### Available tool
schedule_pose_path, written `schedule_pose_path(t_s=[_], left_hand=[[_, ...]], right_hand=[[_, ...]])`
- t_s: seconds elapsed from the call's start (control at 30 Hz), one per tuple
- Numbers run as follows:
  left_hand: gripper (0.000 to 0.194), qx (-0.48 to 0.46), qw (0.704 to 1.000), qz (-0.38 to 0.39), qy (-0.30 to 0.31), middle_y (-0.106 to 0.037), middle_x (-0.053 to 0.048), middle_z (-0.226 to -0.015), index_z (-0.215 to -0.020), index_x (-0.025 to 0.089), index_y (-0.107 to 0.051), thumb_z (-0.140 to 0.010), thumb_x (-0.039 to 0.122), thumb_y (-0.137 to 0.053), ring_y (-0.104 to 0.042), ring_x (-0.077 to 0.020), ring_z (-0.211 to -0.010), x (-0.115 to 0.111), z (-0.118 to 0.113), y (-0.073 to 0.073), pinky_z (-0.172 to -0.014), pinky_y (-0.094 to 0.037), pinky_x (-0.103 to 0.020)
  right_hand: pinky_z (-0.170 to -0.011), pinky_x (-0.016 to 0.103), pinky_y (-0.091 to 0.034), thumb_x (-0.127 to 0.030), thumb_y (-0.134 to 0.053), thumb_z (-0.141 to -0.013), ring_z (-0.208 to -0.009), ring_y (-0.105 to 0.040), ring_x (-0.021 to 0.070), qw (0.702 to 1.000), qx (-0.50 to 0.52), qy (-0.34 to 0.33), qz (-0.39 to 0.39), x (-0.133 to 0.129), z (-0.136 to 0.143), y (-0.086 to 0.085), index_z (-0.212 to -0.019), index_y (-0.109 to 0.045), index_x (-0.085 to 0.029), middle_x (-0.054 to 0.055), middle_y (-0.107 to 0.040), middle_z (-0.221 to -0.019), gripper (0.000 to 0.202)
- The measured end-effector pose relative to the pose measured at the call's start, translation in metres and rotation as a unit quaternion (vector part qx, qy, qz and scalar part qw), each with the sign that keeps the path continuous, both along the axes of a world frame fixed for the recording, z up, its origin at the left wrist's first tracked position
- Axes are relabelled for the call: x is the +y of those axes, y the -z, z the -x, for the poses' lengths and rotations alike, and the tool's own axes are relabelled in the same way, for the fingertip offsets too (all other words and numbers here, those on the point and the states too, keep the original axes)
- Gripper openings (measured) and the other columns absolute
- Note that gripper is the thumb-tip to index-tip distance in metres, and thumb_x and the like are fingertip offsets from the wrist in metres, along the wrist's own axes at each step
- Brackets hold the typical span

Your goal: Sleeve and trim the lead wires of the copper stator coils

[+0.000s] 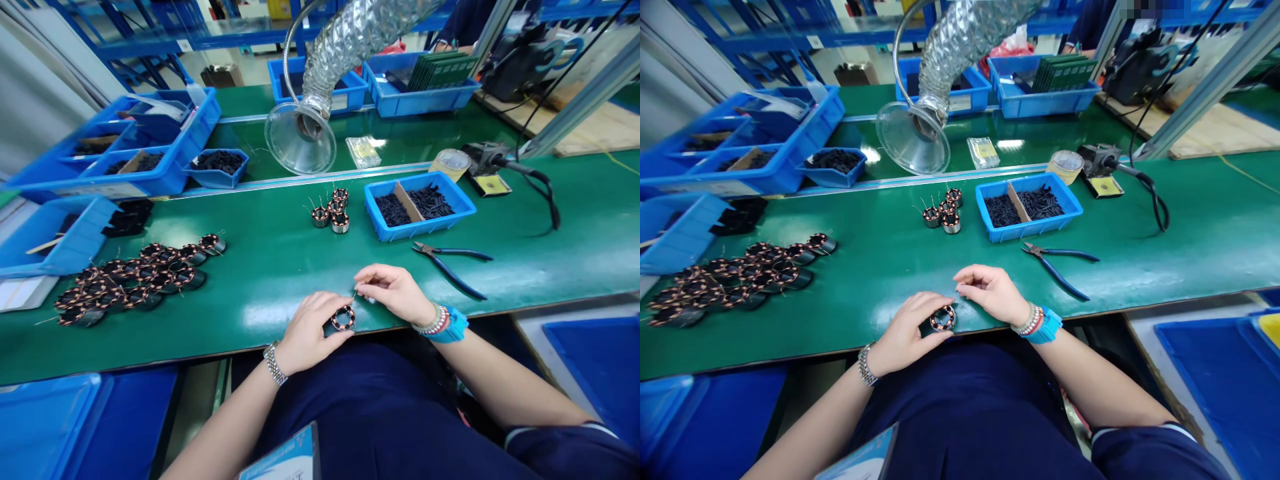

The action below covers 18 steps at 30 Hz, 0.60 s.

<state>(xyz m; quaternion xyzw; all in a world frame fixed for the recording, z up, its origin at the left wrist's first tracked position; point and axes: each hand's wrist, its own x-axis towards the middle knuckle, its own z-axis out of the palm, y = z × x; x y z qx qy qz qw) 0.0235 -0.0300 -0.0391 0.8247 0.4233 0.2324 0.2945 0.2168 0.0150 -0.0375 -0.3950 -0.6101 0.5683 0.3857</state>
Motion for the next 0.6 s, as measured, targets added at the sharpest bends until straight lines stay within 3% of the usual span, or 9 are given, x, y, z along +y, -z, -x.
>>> schedule_pose_path(t_s=[0.6], left_hand=[[0.040, -0.006, 1.000, 0.001, -0.005, -0.056, -0.007, -0.105, -0.111, 0.023, -0.049, -0.074, 0.033, -0.058, -0.050, -0.0219, -0.098, 0.0008, -0.0001, -0.0006, -0.085, -0.038, -0.039]], right_hand=[[-0.071, 0.027, -0.049, -0.024, -0.057, -0.075, -0.074, -0.061, 0.0119, 0.993, -0.064, -0.054, -0.080, -0.0037, 0.0007, 0.0017, -0.093, -0.060, -0.016, 0.003, -0.065, -0.079, 0.020]])
